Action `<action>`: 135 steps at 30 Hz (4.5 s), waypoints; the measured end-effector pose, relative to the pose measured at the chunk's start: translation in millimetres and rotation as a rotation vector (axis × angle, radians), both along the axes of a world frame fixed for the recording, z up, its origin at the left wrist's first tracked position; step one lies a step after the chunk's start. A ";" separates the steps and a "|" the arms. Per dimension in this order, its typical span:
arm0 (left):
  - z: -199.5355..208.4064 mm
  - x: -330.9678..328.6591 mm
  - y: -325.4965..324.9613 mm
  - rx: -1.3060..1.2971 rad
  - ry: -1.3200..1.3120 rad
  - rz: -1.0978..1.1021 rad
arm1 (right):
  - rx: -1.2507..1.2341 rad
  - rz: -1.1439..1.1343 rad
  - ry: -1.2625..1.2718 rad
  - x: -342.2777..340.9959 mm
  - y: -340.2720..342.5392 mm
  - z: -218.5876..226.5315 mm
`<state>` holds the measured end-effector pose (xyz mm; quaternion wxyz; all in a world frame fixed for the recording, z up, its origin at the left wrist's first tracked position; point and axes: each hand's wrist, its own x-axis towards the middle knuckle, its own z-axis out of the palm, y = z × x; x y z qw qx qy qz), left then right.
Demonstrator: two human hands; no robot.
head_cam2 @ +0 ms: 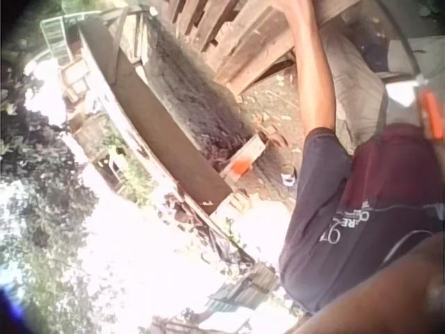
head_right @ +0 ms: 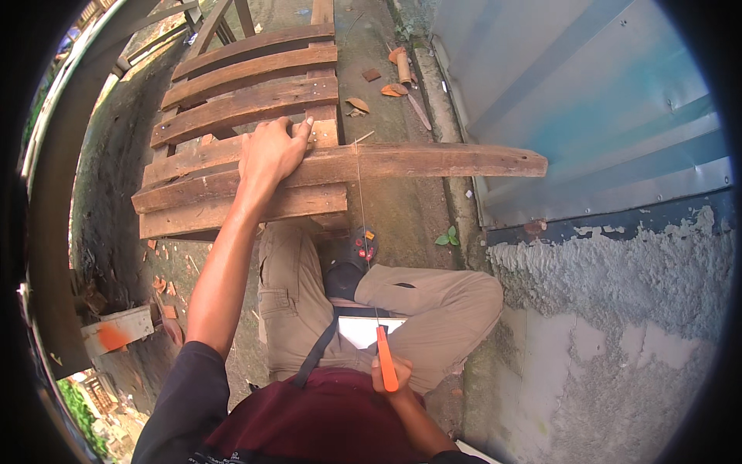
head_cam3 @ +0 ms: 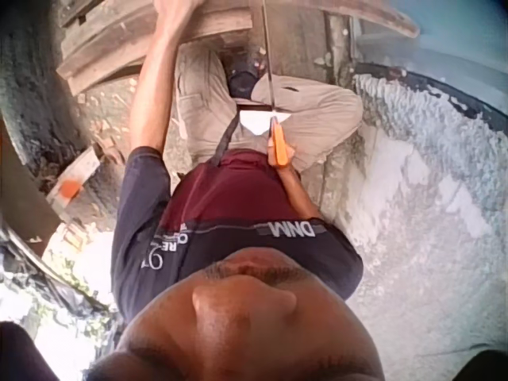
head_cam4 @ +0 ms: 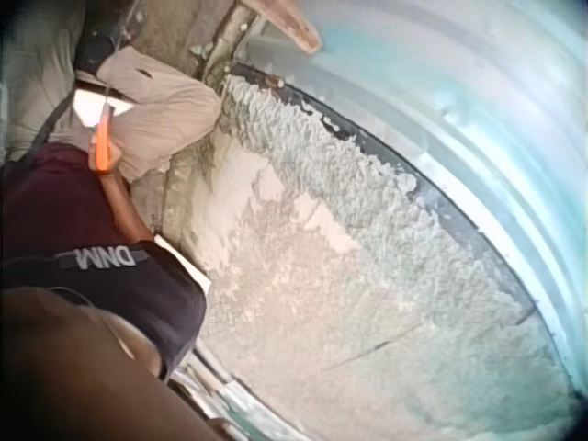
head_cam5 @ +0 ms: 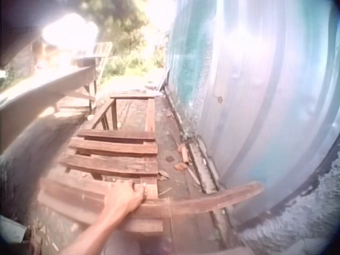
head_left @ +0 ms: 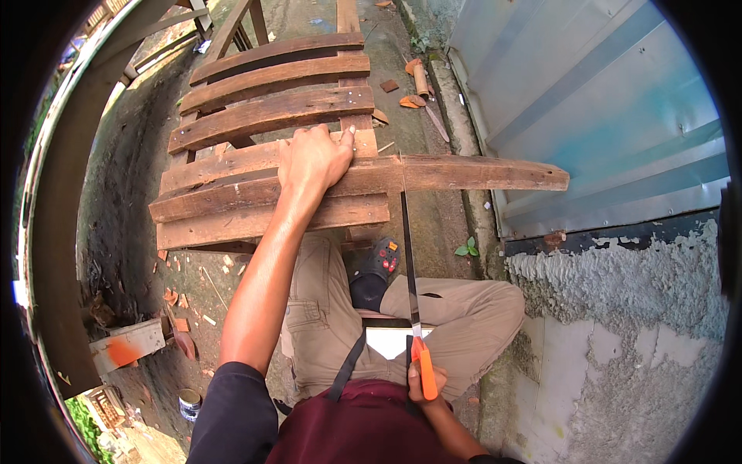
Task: The person sits on the ground and uses a hand saw to cut a wooden plank that is part of a pallet structure. The person holds the plank steady with the left hand and saws with the right hand.
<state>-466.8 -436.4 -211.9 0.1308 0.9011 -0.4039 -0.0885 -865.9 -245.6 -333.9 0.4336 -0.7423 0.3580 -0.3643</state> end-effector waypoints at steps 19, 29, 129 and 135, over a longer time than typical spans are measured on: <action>6.4 -1.7 -1.0 -0.040 0.053 0.011 | -0.010 -0.075 -0.265 151.1 -133.1 26.0; -6.1 -13.5 17.6 -0.561 -0.180 -0.345 | -0.105 -0.068 -0.270 145.7 -142.1 5.4; -39.4 -43.2 23.2 -0.451 -0.444 -0.408 | 0.282 -0.180 0.007 62.8 -59.2 117.4; -32.1 -38.6 24.4 -0.392 -0.437 -0.437 | 0.176 -0.195 -0.103 147.7 -136.3 97.4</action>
